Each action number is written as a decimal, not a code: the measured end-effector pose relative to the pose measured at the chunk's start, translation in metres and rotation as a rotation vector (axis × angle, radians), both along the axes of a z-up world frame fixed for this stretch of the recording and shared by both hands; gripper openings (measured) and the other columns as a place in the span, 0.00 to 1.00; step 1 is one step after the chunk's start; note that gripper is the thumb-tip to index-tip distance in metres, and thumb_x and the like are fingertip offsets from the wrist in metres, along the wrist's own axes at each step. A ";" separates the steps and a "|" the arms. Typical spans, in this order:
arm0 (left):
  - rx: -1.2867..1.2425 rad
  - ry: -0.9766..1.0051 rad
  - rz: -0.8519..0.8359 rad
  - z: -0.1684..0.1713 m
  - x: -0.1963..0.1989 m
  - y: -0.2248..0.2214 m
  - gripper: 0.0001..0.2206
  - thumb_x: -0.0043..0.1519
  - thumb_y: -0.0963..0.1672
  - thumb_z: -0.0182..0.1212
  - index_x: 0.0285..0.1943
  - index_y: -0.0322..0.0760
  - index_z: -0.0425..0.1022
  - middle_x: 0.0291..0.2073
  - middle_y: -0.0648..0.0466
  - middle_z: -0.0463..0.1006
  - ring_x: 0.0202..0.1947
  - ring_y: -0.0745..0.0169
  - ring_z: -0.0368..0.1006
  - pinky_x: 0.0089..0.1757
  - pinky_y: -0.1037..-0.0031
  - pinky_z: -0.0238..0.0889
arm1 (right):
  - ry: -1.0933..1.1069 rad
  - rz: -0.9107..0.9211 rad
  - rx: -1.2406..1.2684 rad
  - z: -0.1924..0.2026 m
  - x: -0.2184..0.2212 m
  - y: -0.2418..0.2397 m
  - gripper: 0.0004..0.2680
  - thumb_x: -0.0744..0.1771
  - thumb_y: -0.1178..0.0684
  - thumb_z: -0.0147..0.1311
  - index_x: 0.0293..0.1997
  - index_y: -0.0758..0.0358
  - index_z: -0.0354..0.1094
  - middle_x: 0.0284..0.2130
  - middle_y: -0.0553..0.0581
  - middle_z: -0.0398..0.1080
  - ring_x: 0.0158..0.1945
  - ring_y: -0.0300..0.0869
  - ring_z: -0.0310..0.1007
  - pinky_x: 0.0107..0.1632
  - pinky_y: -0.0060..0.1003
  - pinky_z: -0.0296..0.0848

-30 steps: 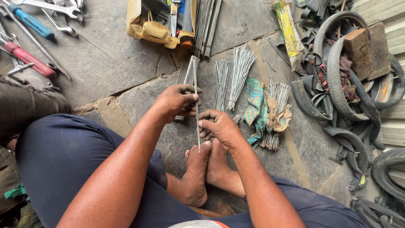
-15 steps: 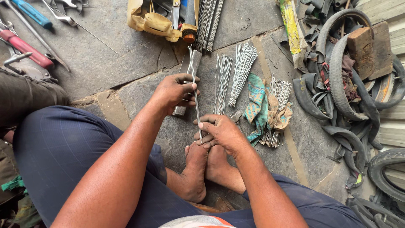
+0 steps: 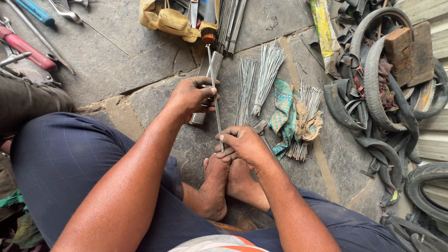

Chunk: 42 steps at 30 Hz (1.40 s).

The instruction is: The person is straightening metal bicycle spokes by striking them with a hammer against a rectangular metal block on the floor.

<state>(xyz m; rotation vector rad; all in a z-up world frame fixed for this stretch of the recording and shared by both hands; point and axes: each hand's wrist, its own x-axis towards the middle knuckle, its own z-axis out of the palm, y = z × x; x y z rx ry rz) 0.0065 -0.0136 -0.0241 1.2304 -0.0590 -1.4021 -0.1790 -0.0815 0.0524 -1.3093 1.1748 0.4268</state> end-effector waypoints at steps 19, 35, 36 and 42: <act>-0.092 0.018 -0.116 -0.002 -0.004 -0.001 0.12 0.63 0.42 0.62 0.56 0.39 0.80 0.35 0.53 0.81 0.33 0.65 0.77 0.38 0.69 0.78 | -0.089 -0.020 -0.015 -0.047 -0.026 0.002 0.10 0.69 0.57 0.48 0.55 0.65 0.72 0.33 0.60 0.77 0.32 0.43 0.80 0.35 0.33 0.80; -0.048 -0.049 -0.136 0.007 -0.002 -0.001 0.13 0.63 0.42 0.61 0.57 0.39 0.80 0.35 0.51 0.83 0.35 0.62 0.80 0.38 0.67 0.79 | -0.088 0.032 0.005 -0.031 -0.017 0.006 0.10 0.70 0.57 0.47 0.53 0.68 0.71 0.33 0.61 0.78 0.34 0.43 0.82 0.37 0.33 0.82; -0.038 -0.038 -0.138 0.007 -0.002 -0.001 0.13 0.64 0.42 0.60 0.58 0.39 0.79 0.35 0.51 0.83 0.35 0.62 0.80 0.38 0.67 0.78 | -0.096 0.023 0.020 -0.032 -0.016 0.006 0.10 0.70 0.57 0.47 0.53 0.68 0.71 0.33 0.61 0.78 0.33 0.43 0.82 0.36 0.33 0.82; -0.001 -0.009 -0.203 0.007 -0.004 0.000 0.14 0.65 0.42 0.57 0.59 0.40 0.77 0.37 0.51 0.85 0.38 0.62 0.82 0.38 0.67 0.77 | -0.094 0.014 0.023 -0.033 -0.016 0.007 0.09 0.70 0.57 0.47 0.53 0.68 0.71 0.33 0.61 0.78 0.33 0.43 0.82 0.34 0.33 0.82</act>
